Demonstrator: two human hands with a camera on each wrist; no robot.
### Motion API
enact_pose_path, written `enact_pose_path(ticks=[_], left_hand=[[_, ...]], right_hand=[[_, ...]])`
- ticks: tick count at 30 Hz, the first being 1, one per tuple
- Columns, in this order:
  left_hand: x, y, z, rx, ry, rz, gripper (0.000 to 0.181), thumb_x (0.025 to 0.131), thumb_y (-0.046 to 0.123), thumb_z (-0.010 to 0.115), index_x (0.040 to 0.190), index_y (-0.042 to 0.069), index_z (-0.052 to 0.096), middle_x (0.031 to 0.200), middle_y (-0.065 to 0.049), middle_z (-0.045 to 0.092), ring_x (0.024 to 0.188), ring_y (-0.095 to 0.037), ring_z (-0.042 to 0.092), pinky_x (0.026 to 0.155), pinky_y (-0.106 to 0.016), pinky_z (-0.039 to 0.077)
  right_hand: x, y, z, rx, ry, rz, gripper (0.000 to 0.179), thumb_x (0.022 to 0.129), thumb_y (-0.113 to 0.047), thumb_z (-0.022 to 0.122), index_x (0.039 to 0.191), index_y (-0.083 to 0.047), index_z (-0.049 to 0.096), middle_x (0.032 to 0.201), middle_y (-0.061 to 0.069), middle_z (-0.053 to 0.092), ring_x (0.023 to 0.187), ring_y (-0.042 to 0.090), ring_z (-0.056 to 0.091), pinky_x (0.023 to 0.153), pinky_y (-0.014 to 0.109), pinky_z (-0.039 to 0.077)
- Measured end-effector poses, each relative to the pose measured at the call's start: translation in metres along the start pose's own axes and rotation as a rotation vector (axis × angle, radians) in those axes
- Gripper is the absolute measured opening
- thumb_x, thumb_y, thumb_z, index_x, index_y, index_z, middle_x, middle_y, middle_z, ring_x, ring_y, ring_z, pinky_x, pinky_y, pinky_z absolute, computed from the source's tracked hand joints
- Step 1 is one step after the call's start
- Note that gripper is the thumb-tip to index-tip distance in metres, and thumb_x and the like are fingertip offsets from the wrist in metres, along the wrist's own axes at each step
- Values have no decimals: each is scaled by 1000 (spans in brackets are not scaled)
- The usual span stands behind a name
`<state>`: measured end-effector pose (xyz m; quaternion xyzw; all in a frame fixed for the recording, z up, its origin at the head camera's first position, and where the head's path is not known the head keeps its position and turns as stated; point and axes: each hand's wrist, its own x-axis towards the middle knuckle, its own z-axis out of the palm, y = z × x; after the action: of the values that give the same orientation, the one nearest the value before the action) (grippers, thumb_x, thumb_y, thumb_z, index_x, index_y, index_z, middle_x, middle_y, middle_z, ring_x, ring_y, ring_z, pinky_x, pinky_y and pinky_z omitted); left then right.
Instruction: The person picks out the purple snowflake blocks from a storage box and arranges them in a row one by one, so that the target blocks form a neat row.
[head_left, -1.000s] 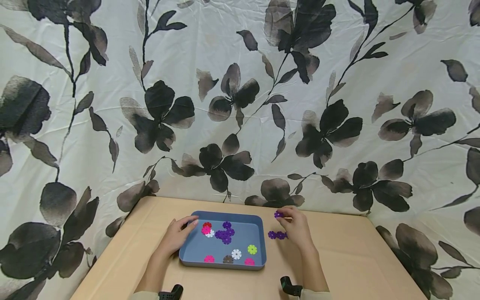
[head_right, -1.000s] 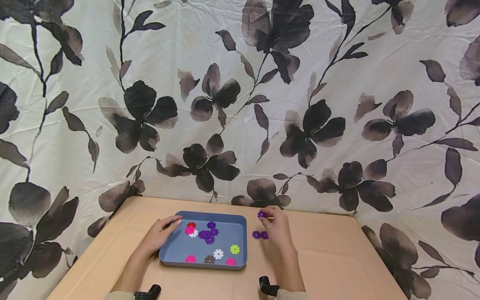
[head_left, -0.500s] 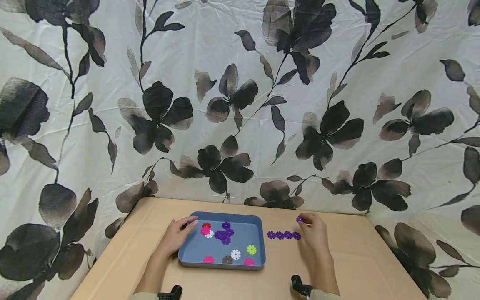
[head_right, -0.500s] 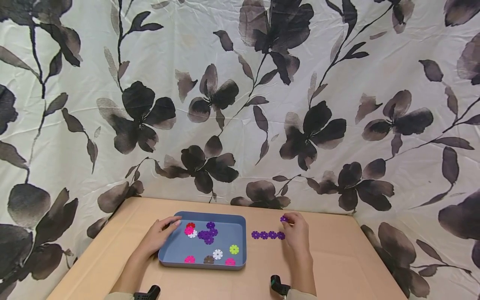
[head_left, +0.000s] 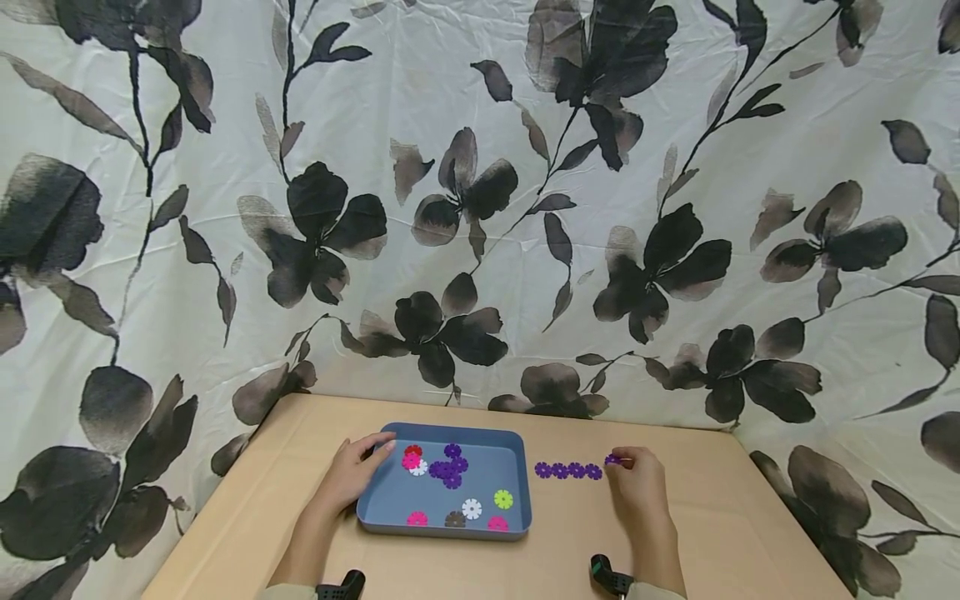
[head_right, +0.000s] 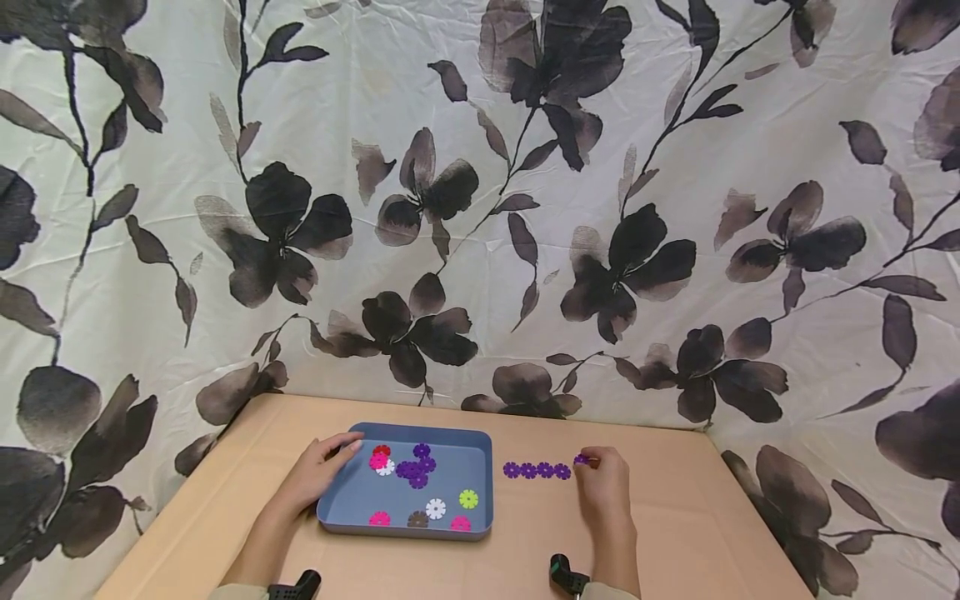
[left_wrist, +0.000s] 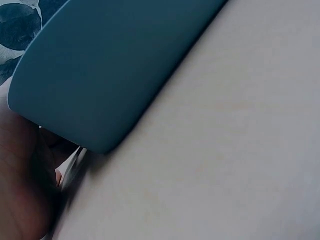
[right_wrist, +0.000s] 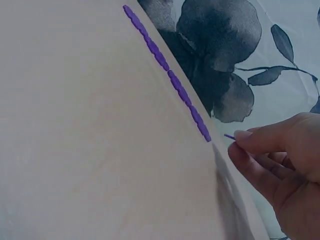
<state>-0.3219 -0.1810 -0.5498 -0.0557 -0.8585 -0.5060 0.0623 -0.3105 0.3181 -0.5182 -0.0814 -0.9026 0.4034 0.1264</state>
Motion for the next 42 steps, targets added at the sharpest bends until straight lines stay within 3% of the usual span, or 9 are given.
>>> enact_pose_path(ticks=[8,15,23,30,35,38,42], left_hand=[[-2,2,-2,0,-12,3,52,104,50,59,141,13,66,149,-18,60,150,-42,42,132,-60,-6],[-3,0,-4,-1,-13,-1,51,104,50,60,140,15,66,149,-17,60,150,-42,41,132,-61,-5],[-3,1,-5,4,-17,3,50,104,49,59,140,15,66,149,-17,60,150,-42,42,132,-60,-6],[-4,0,-6,7,-23,6,50,104,49,59,140,15,66,149,-17,60,150,-42,43,131,-61,-6],[-4,0,-6,9,-24,10,51,104,50,59,140,15,66,149,-17,60,149,-41,43,131,-61,-6],[-3,0,-6,9,-25,12,50,104,50,59,140,15,67,149,-16,60,149,-41,43,131,-61,-6],[-3,1,-6,9,-25,12,50,104,49,59,140,15,67,149,-17,60,149,-41,44,131,-61,-6]], right_hand=[[-3,3,0,-53,-3,-30,22,92,3,72,113,11,72,111,29,70,101,41,68,87,50,61],[-5,8,0,-114,-36,-33,20,93,0,73,112,8,73,103,22,73,93,31,67,87,50,60],[-11,3,-4,-155,-66,-40,16,92,1,72,107,7,75,96,16,75,88,28,68,86,54,59],[-15,0,-6,-182,-71,-37,21,92,-1,71,112,6,74,104,20,75,95,33,69,90,57,57],[-13,-16,-4,-120,-35,-60,28,98,-8,68,124,2,71,119,21,70,99,30,64,78,38,57],[-12,-33,4,-28,-4,-130,27,99,-11,70,124,0,72,119,18,70,100,28,63,74,26,54],[-12,-61,19,79,26,-264,21,97,-12,74,116,-3,76,112,13,73,97,25,66,74,21,54]])
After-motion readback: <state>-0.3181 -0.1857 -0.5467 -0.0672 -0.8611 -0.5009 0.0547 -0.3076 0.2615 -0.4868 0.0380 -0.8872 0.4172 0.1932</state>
